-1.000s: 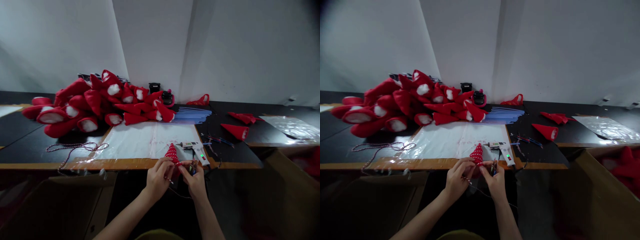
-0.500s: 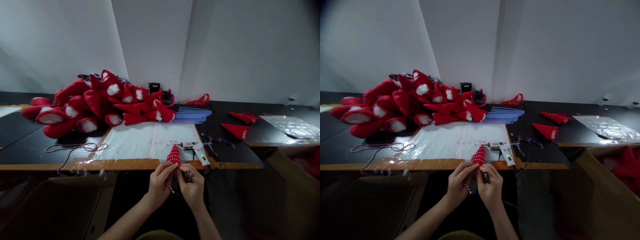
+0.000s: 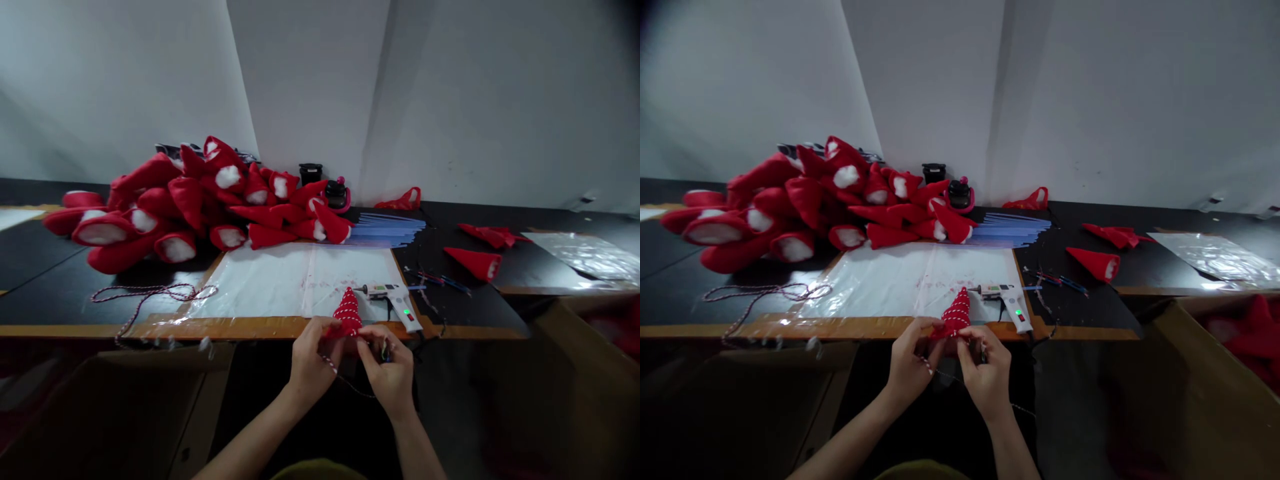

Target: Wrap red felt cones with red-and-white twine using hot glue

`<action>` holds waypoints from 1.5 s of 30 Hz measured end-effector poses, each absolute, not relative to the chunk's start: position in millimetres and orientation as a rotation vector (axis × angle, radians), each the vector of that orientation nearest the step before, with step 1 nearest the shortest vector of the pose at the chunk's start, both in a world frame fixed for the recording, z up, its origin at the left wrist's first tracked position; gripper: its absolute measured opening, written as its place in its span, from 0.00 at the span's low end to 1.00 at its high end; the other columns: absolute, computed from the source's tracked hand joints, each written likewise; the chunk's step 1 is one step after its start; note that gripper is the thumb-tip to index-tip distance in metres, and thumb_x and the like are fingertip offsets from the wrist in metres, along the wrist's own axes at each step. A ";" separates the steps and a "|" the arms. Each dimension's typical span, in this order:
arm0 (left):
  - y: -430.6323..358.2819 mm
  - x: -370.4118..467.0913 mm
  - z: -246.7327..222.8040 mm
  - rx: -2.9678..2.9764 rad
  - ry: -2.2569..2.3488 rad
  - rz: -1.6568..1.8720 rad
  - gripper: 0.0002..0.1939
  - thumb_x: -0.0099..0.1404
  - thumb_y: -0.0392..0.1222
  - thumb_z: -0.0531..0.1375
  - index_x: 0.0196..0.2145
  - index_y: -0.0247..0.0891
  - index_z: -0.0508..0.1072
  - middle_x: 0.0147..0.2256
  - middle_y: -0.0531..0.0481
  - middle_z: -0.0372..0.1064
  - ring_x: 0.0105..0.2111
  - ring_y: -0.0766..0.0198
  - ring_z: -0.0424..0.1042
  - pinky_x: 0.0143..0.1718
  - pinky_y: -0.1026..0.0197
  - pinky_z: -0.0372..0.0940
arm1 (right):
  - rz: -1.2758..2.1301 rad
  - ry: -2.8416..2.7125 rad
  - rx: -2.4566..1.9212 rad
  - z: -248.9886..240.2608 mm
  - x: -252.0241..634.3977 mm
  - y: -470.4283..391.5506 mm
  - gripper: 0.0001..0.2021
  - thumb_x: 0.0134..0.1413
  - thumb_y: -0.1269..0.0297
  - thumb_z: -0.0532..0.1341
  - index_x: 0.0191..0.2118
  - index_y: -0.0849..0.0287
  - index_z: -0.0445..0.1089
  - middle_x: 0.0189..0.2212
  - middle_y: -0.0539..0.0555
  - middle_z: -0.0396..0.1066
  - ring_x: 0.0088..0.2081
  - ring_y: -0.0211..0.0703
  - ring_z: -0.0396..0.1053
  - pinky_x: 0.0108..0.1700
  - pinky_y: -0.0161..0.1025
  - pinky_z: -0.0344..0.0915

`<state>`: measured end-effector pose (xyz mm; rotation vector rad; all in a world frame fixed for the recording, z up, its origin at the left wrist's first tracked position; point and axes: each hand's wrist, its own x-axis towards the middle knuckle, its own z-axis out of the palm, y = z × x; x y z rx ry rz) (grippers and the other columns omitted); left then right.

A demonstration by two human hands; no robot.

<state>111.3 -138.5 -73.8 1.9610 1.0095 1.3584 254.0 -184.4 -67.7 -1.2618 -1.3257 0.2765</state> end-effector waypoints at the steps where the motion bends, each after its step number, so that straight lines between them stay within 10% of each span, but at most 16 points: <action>1: -136.2 112.3 -73.7 1.975 1.027 1.369 0.08 0.60 0.31 0.58 0.37 0.38 0.70 0.34 0.50 0.71 0.29 0.67 0.70 0.26 0.68 0.64 | 0.260 -1.354 -1.240 -66.4 253.4 -184.6 0.04 0.57 0.72 0.60 0.37 0.57 0.71 0.31 0.52 0.73 0.33 0.39 0.72 0.36 0.35 0.70; 8: -131.3 114.0 -71.8 2.008 1.075 1.477 0.09 0.53 0.26 0.55 0.27 0.38 0.66 0.25 0.56 0.65 0.23 0.70 0.64 0.25 0.69 0.60 | 0.137 -1.506 -1.156 -70.0 253.0 -185.0 0.10 0.57 0.76 0.59 0.42 0.55 0.69 0.36 0.54 0.73 0.40 0.43 0.73 0.43 0.40 0.71; 21: -142.9 72.4 -87.2 2.181 0.884 1.416 0.22 0.57 0.38 0.67 0.48 0.39 0.68 0.42 0.44 0.70 0.42 0.57 0.73 0.43 0.57 0.71 | 0.027 -1.528 -1.180 -88.6 256.5 -191.2 0.17 0.56 0.81 0.60 0.48 0.55 0.68 0.40 0.56 0.71 0.42 0.43 0.72 0.43 0.38 0.71; 34: -153.3 80.7 -78.2 2.643 1.006 1.351 0.18 0.64 0.32 0.59 0.51 0.44 0.72 0.51 0.41 0.61 0.24 0.75 0.64 0.22 0.70 0.64 | 0.092 -1.611 -1.109 -99.4 253.5 -195.9 0.16 0.56 0.82 0.57 0.44 0.56 0.70 0.40 0.57 0.69 0.40 0.40 0.72 0.36 0.32 0.68; 45: -163.9 75.8 -106.7 2.633 0.904 1.314 0.17 0.62 0.26 0.57 0.47 0.39 0.73 0.56 0.35 0.61 0.38 0.64 0.73 0.28 0.69 0.68 | 0.534 -1.175 -1.311 -93.3 253.3 -191.4 0.08 0.59 0.63 0.59 0.43 0.57 0.66 0.37 0.55 0.70 0.34 0.42 0.71 0.33 0.36 0.67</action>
